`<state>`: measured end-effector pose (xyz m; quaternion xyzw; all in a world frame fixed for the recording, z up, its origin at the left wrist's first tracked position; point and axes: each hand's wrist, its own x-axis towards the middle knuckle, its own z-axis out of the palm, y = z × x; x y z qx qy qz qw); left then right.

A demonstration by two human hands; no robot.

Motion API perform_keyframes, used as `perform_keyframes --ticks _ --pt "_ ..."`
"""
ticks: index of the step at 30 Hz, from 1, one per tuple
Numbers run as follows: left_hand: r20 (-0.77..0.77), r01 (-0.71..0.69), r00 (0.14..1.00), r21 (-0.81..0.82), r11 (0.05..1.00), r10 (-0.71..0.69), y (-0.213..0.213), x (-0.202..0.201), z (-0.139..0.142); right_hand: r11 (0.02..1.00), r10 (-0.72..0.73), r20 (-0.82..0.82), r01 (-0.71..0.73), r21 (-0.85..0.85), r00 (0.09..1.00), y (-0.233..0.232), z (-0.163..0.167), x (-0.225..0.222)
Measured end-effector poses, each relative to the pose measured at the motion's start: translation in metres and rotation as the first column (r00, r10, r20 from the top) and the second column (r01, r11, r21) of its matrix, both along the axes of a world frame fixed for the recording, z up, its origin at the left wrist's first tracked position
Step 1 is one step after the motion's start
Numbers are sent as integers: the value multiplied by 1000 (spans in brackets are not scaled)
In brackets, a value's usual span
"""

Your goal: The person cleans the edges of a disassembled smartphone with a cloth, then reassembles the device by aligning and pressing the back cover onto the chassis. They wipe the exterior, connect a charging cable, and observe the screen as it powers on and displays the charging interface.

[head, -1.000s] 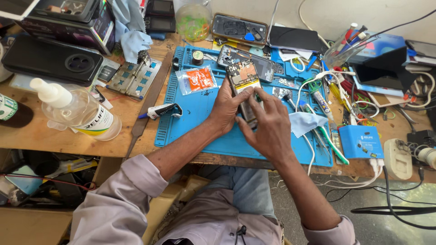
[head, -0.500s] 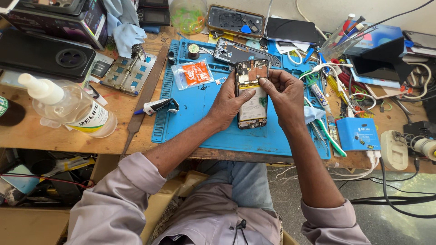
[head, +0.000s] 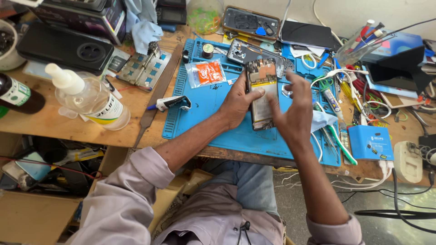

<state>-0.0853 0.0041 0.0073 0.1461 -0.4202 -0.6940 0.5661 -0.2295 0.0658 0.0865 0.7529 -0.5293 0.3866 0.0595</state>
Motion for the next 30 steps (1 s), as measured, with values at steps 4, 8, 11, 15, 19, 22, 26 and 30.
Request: perform_keyframes --ticks 4,8,11,15,19,22,26,30 --pt "-212 246 955 163 955 -210 4 6 4 986 88 -243 -119 -116 966 27 -1 10" --pt "-109 212 974 117 970 -200 8 10 19 994 17 -100 -6 112 995 28 -1 -3" --pt "314 -63 945 -97 993 91 6 25 31 978 61 20 -64 199 998 26 1 -21" --pt "584 -13 721 -526 850 373 -1 52 37 917 88 129 -131 377 988 33 2 -37" --pt "631 100 727 -490 866 272 7 62 32 884 166 93 -190 427 982 38 2 -43" --pt "614 80 720 -536 841 323 16 61 30 842 143 11 -128 524 990 38 3 -44" --pt "605 50 707 -559 827 366 24 58 29 841 346 79 -346 416 935 33 12 -48" --pt "608 39 701 -555 831 373 25 57 26 763 201 174 -265 590 964 14 27 -50"
